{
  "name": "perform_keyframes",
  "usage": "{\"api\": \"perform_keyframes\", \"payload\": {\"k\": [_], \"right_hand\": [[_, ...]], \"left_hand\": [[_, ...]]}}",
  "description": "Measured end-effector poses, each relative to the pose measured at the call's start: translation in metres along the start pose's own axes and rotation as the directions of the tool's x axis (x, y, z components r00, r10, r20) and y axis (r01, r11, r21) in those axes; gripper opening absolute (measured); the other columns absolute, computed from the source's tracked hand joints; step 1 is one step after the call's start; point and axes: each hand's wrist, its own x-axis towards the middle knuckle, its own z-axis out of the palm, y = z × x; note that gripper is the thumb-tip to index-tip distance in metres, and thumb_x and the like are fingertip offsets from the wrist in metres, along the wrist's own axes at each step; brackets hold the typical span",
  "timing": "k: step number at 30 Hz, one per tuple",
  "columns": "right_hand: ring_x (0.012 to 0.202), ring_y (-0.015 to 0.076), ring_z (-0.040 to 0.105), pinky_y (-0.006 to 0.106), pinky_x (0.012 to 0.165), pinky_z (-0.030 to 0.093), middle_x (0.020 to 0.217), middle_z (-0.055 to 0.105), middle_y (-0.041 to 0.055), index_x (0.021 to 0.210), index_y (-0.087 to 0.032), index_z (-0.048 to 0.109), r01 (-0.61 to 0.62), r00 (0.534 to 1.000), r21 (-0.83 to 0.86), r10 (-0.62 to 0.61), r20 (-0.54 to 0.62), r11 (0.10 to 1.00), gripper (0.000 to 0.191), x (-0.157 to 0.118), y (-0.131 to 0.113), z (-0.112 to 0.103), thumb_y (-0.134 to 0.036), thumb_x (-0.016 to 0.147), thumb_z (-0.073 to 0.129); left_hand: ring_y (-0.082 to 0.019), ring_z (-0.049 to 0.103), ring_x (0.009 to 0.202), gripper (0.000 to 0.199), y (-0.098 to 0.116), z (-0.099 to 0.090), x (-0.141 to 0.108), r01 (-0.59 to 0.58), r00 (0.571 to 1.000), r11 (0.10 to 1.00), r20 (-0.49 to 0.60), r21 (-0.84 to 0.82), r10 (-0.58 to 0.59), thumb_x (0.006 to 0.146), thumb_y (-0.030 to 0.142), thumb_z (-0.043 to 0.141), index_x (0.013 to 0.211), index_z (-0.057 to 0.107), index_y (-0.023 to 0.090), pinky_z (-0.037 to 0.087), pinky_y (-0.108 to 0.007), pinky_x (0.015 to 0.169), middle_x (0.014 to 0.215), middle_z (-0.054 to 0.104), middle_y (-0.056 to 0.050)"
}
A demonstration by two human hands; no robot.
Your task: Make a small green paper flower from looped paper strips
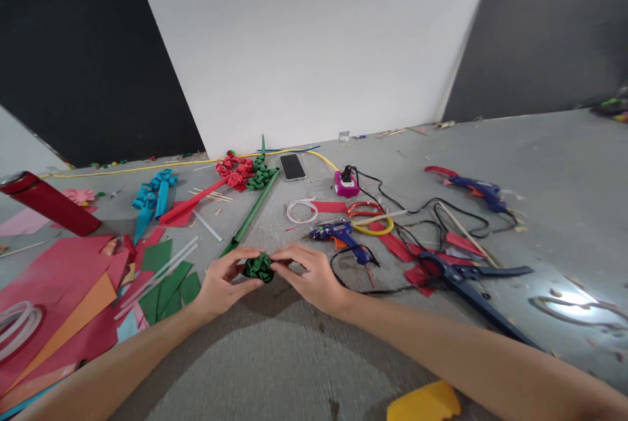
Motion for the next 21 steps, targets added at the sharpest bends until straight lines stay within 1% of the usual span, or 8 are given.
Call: {"api": "perform_keyframes", "payload": {"k": [5, 9, 15, 21], "right_hand": [[0.082, 0.0178, 0.07, 0.03, 0.075, 0.057, 0.09, 0.074, 0.0056, 0.097, -0.022, 0.075, 0.03, 1.0, 0.013, -0.03, -0.002, 0.999, 0.01, 0.0, -0.0005, -0.0003, -0.022, 0.091, 0.066], [0.082, 0.0174, 0.07, 0.03, 0.075, 0.058, 0.091, 0.073, 0.0062, 0.096, -0.022, 0.076, 0.052, 0.999, 0.012, -0.052, -0.005, 0.999, 0.01, -0.0005, 0.0005, 0.0, -0.022, 0.091, 0.067], [0.081, 0.0163, 0.071, 0.027, 0.074, 0.059, 0.091, 0.073, 0.0058, 0.097, -0.022, 0.076, 0.1, 0.995, -0.002, -0.1, -0.008, 0.995, 0.011, -0.001, 0.0018, -0.0007, -0.023, 0.092, 0.066], [0.082, 0.017, 0.071, 0.028, 0.074, 0.059, 0.092, 0.073, 0.006, 0.097, -0.023, 0.075, 0.107, 0.994, -0.018, -0.107, 0.008, 0.994, 0.011, -0.0011, 0.0004, -0.0013, -0.023, 0.092, 0.065]], "left_hand": [[-0.026, 0.066, 0.115, 0.039, -0.0054, 0.0008, -0.0008, -0.041, 0.999, 0.999, -0.015, -0.027, 0.04, 0.075, 0.026, 0.082, 0.11, 0.069, 0.016, 0.058, -0.037, 0.093, 0.12, 0.07, -0.017], [-0.026, 0.067, 0.113, 0.038, -0.007, 0.0016, -0.001, -0.041, 0.999, 0.998, -0.012, -0.049, 0.04, 0.073, 0.025, 0.083, 0.108, 0.07, 0.015, 0.059, -0.038, 0.093, 0.12, 0.071, -0.017], [-0.027, 0.068, 0.112, 0.039, -0.0048, 0.0013, -0.0004, -0.05, 0.999, 0.998, 0.001, -0.047, 0.05, 0.073, 0.026, 0.083, 0.108, 0.071, 0.014, 0.059, -0.039, 0.094, 0.119, 0.071, -0.018], [-0.027, 0.069, 0.112, 0.036, -0.0024, 0.0008, 0.0, -0.075, 0.997, 0.997, 0.008, -0.027, 0.075, 0.074, 0.028, 0.082, 0.105, 0.071, 0.014, 0.058, -0.041, 0.095, 0.119, 0.071, -0.018]]}}
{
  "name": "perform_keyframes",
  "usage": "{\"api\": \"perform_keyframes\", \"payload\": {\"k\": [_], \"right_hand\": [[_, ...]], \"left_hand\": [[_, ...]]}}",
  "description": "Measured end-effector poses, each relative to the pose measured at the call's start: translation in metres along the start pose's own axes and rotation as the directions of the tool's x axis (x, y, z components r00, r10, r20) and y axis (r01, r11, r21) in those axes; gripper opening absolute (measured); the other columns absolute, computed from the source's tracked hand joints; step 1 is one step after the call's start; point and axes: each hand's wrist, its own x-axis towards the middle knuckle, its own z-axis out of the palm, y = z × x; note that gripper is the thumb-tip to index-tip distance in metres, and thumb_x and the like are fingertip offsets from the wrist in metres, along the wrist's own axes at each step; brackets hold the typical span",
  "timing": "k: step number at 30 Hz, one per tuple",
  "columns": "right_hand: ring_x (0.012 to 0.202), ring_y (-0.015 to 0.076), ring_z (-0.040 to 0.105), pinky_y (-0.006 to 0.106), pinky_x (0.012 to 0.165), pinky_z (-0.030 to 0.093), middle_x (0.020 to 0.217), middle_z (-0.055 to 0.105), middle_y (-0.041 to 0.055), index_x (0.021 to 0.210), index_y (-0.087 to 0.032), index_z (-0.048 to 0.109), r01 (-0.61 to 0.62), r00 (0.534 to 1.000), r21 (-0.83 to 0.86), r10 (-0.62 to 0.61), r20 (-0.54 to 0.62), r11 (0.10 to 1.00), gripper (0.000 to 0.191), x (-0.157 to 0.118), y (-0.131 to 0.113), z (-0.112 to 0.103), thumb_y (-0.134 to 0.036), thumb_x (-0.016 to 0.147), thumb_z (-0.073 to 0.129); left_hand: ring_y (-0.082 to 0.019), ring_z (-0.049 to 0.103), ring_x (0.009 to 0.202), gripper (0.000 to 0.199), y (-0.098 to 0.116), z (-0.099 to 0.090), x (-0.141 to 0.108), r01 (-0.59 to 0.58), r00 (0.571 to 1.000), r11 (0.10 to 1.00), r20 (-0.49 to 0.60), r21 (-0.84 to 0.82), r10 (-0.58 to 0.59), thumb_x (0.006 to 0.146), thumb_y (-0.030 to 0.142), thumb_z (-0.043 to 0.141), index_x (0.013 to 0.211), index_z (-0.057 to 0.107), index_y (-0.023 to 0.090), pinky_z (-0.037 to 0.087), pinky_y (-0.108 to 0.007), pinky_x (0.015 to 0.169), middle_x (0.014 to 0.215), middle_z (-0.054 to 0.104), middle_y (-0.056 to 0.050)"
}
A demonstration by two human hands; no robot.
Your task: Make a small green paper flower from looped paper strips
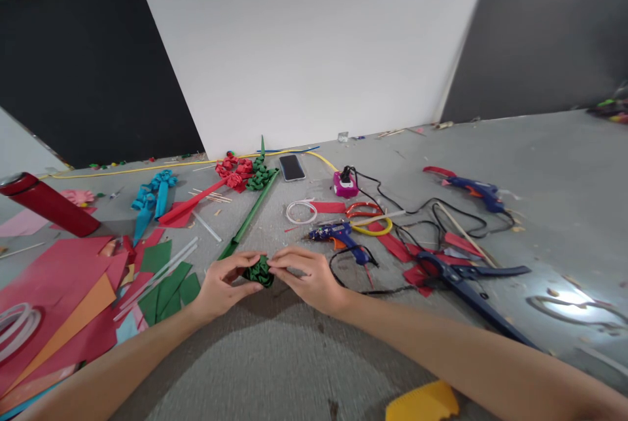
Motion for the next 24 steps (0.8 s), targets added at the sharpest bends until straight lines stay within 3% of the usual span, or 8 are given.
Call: {"api": "perform_keyframes", "payload": {"k": [15, 24], "right_hand": [[0.084, 0.0164, 0.069, 0.028, 0.075, 0.059, 0.094, 0.072, 0.0061, 0.102, -0.023, 0.074, 0.01, 0.999, 0.03, -0.012, 0.048, 1.0, 0.013, 0.0015, -0.001, -0.0012, -0.022, 0.093, 0.064], [0.083, 0.017, 0.068, 0.029, 0.075, 0.057, 0.092, 0.07, 0.0063, 0.103, -0.023, 0.072, -0.025, 0.998, 0.016, 0.023, 0.064, 1.0, 0.014, 0.0041, -0.0048, -0.0018, -0.023, 0.094, 0.061]], "left_hand": [[-0.027, 0.069, 0.112, 0.036, -0.0014, 0.0, -0.001, 0.003, 1.0, 1.0, 0.003, -0.004, -0.003, 0.073, 0.027, 0.083, 0.105, 0.072, 0.014, 0.059, -0.039, 0.094, 0.118, 0.072, -0.017], [-0.026, 0.067, 0.112, 0.045, 0.0041, 0.0, -0.0004, 0.117, 0.993, 0.993, 0.019, -0.008, -0.117, 0.074, 0.029, 0.083, 0.115, 0.069, 0.017, 0.058, -0.036, 0.092, 0.119, 0.071, -0.014]]}}
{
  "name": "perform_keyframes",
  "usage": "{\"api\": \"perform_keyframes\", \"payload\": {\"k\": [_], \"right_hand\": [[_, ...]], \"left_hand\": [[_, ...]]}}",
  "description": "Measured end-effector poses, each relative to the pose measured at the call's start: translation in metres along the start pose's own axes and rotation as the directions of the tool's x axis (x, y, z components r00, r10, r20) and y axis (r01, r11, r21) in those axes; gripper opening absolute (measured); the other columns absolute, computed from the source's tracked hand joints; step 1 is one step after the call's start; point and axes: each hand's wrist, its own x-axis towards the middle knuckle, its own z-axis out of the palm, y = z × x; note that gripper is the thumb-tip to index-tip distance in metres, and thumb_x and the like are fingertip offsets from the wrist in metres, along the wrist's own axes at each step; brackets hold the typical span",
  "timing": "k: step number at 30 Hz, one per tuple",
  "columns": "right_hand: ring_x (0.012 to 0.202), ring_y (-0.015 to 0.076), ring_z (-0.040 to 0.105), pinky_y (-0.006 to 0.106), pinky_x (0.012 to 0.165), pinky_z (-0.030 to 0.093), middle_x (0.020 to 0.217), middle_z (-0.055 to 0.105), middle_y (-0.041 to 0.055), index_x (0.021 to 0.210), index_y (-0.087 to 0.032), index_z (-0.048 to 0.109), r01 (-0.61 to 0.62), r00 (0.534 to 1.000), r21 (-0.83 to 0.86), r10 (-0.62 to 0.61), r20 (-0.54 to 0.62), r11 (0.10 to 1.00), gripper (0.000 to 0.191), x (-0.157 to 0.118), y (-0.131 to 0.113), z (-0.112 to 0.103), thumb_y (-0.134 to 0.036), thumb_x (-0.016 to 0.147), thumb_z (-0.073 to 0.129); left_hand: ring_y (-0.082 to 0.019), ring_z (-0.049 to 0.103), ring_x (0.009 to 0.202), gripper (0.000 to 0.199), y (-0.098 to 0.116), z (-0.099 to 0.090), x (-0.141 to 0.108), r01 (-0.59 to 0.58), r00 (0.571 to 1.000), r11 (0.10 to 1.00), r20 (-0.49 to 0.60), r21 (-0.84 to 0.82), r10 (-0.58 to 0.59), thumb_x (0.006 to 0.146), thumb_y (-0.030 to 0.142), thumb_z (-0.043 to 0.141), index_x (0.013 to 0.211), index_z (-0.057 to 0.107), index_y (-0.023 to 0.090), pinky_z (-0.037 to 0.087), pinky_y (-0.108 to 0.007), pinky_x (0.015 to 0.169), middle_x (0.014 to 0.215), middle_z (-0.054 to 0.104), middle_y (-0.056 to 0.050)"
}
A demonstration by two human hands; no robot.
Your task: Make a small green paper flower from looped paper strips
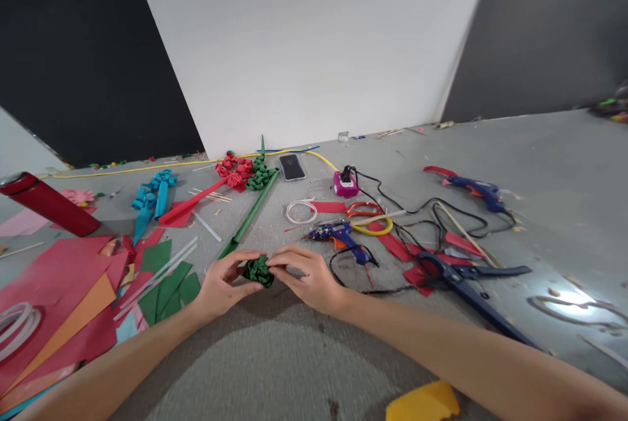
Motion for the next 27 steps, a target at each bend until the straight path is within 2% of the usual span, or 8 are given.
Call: {"api": "perform_keyframes", "payload": {"k": [12, 18, 22, 27], "right_hand": [[0.084, 0.0169, 0.067, 0.03, 0.076, 0.056, 0.092, 0.069, 0.0061, 0.103, -0.023, 0.071, -0.014, 1.0, 0.003, 0.014, 0.013, 1.0, 0.014, -0.0017, 0.0014, -0.0002, -0.022, 0.095, 0.059], [0.081, 0.0173, 0.067, 0.03, 0.074, 0.056, 0.091, 0.07, 0.0058, 0.105, -0.023, 0.068, -0.102, 0.995, -0.032, 0.102, 0.003, 0.994, 0.013, -0.0026, 0.002, 0.001, -0.026, 0.096, 0.059], [0.083, 0.0178, 0.068, 0.031, 0.075, 0.056, 0.092, 0.071, 0.0064, 0.103, -0.022, 0.068, -0.055, 0.998, -0.012, 0.056, 0.008, 0.998, 0.013, -0.0008, 0.0005, 0.0011, -0.026, 0.096, 0.058], [0.085, 0.0173, 0.068, 0.031, 0.076, 0.056, 0.092, 0.071, 0.0062, 0.104, -0.023, 0.068, -0.006, 1.0, 0.019, 0.005, 0.024, 1.0, 0.013, -0.0007, 0.0006, 0.001, -0.02, 0.095, 0.059]], "left_hand": [[-0.025, 0.068, 0.107, 0.048, 0.0024, -0.001, 0.0022, 0.052, 0.999, 0.998, -0.008, -0.043, -0.053, 0.073, 0.031, 0.083, 0.117, 0.068, 0.017, 0.057, -0.035, 0.092, 0.117, 0.071, -0.013], [-0.024, 0.067, 0.107, 0.046, 0.0001, -0.001, 0.0007, 0.054, 0.998, 0.998, -0.025, -0.028, -0.055, 0.078, 0.032, 0.079, 0.119, 0.064, 0.017, 0.056, -0.036, 0.094, 0.116, 0.07, -0.014], [-0.023, 0.067, 0.107, 0.051, -0.0012, -0.0014, 0.0007, 0.032, 0.999, 0.998, -0.002, -0.06, -0.032, 0.08, 0.031, 0.077, 0.127, 0.06, 0.017, 0.056, -0.034, 0.092, 0.121, 0.068, -0.014], [-0.025, 0.063, 0.114, 0.044, -0.0032, -0.004, 0.0019, -0.035, 0.999, 0.999, 0.005, 0.038, 0.035, 0.081, 0.032, 0.076, 0.121, 0.067, 0.019, 0.052, -0.036, 0.099, 0.122, 0.067, -0.014]]}}
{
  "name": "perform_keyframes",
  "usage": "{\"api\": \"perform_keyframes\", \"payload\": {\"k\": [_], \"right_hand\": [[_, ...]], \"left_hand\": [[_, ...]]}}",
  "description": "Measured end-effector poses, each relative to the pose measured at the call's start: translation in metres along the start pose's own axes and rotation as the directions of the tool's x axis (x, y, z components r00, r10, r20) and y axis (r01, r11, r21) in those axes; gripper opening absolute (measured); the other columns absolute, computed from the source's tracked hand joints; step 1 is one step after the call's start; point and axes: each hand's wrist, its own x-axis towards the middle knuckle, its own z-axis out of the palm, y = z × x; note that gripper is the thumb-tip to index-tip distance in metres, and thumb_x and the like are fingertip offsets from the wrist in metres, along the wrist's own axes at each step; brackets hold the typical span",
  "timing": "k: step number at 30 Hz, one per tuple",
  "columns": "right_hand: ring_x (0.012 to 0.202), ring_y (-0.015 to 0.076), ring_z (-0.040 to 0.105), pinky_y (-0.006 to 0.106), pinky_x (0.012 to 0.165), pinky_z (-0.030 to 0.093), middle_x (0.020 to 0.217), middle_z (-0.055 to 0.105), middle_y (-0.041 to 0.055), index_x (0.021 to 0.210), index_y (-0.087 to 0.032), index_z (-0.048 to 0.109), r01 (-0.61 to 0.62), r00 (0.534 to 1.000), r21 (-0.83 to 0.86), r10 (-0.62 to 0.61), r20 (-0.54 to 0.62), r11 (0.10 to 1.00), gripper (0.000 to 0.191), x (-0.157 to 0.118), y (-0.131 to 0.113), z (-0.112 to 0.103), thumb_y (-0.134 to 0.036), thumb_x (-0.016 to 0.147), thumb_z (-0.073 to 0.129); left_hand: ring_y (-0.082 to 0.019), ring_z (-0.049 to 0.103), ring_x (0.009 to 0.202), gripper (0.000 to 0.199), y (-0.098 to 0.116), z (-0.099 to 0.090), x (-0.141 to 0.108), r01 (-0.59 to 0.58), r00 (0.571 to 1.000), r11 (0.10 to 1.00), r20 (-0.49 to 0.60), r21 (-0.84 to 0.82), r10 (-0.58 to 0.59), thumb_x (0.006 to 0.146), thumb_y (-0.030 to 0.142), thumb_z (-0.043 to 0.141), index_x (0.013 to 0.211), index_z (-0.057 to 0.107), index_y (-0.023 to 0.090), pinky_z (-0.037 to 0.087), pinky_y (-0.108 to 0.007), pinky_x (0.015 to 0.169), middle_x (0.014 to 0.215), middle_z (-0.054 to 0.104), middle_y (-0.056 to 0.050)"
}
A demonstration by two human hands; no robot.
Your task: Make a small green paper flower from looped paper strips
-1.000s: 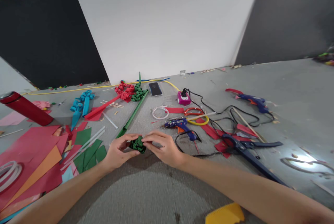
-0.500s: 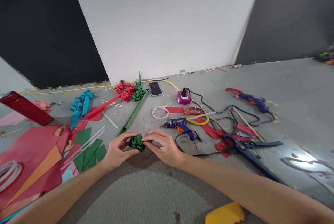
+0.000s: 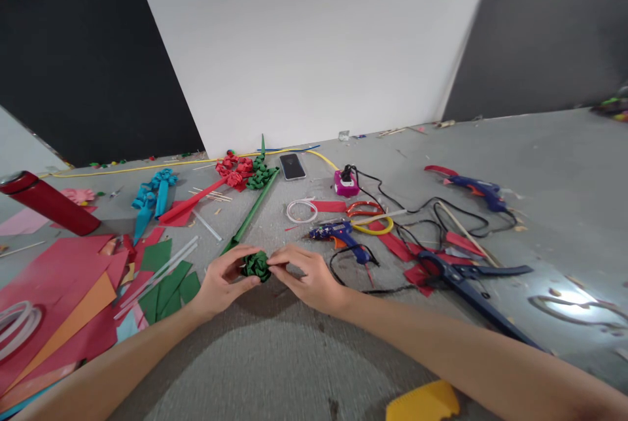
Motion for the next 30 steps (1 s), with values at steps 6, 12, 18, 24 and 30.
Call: {"api": "perform_keyframes", "payload": {"k": [6, 12, 18, 24, 30], "right_hand": [[0.085, 0.0178, 0.067, 0.032, 0.077, 0.055, 0.093, 0.07, 0.0066, 0.104, -0.022, 0.067, -0.032, 0.999, -0.014, 0.032, -0.004, 0.999, 0.013, -0.002, -0.001, -0.001, -0.021, 0.095, 0.058], [0.08, 0.0166, 0.065, 0.032, 0.078, 0.055, 0.096, 0.067, 0.006, 0.125, -0.022, 0.056, -0.108, 0.993, -0.03, 0.109, 0.052, 0.994, 0.032, -0.003, -0.003, -0.002, -0.025, 0.093, 0.061], [0.081, 0.0174, 0.063, 0.033, 0.079, 0.055, 0.096, 0.064, 0.005, 0.129, -0.025, 0.053, -0.1, 0.989, -0.103, 0.11, 0.095, 0.99, 0.044, -0.005, 0.003, 0.001, -0.03, 0.088, 0.07], [0.081, 0.0171, 0.065, 0.033, 0.081, 0.055, 0.099, 0.064, 0.0044, 0.125, -0.026, 0.056, -0.142, 0.989, -0.076, 0.144, 0.031, 0.987, 0.034, -0.006, 0.008, 0.002, -0.029, 0.092, 0.065], [0.081, 0.0163, 0.066, 0.03, 0.08, 0.055, 0.097, 0.067, 0.0037, 0.119, -0.025, 0.06, -0.145, 0.989, -0.062, 0.146, 0.005, 0.987, 0.028, -0.003, 0.004, 0.001, -0.028, 0.092, 0.065]], "left_hand": [[-0.025, 0.063, 0.112, 0.045, 0.0, 0.0, 0.001, -0.009, 1.0, 1.0, 0.003, -0.017, 0.009, 0.081, 0.033, 0.077, 0.122, 0.066, 0.019, 0.052, -0.037, 0.097, 0.121, 0.066, -0.014], [-0.024, 0.065, 0.108, 0.048, -0.001, 0.002, 0.002, 0.011, 0.997, 0.999, -0.076, -0.041, -0.014, 0.079, 0.036, 0.078, 0.122, 0.064, 0.019, 0.054, -0.035, 0.093, 0.122, 0.064, -0.013], [-0.026, 0.063, 0.113, 0.054, -0.001, 0.002, 0.004, 0.042, 0.997, 0.998, -0.063, -0.05, -0.045, 0.076, 0.037, 0.08, 0.124, 0.062, 0.021, 0.054, -0.037, 0.095, 0.126, 0.059, -0.013], [-0.03, 0.061, 0.12, 0.068, 0.003, 0.003, 0.003, 0.099, 0.995, 0.976, 0.012, -0.194, -0.099, 0.073, 0.035, 0.083, 0.134, 0.055, 0.023, 0.056, -0.039, 0.094, 0.145, 0.049, -0.016], [-0.027, 0.062, 0.121, 0.06, 0.004, 0.002, 0.003, 0.119, 0.993, 0.967, 0.035, -0.226, -0.114, 0.078, 0.031, 0.079, 0.133, 0.055, 0.021, 0.053, -0.038, 0.1, 0.142, 0.055, -0.015]]}}
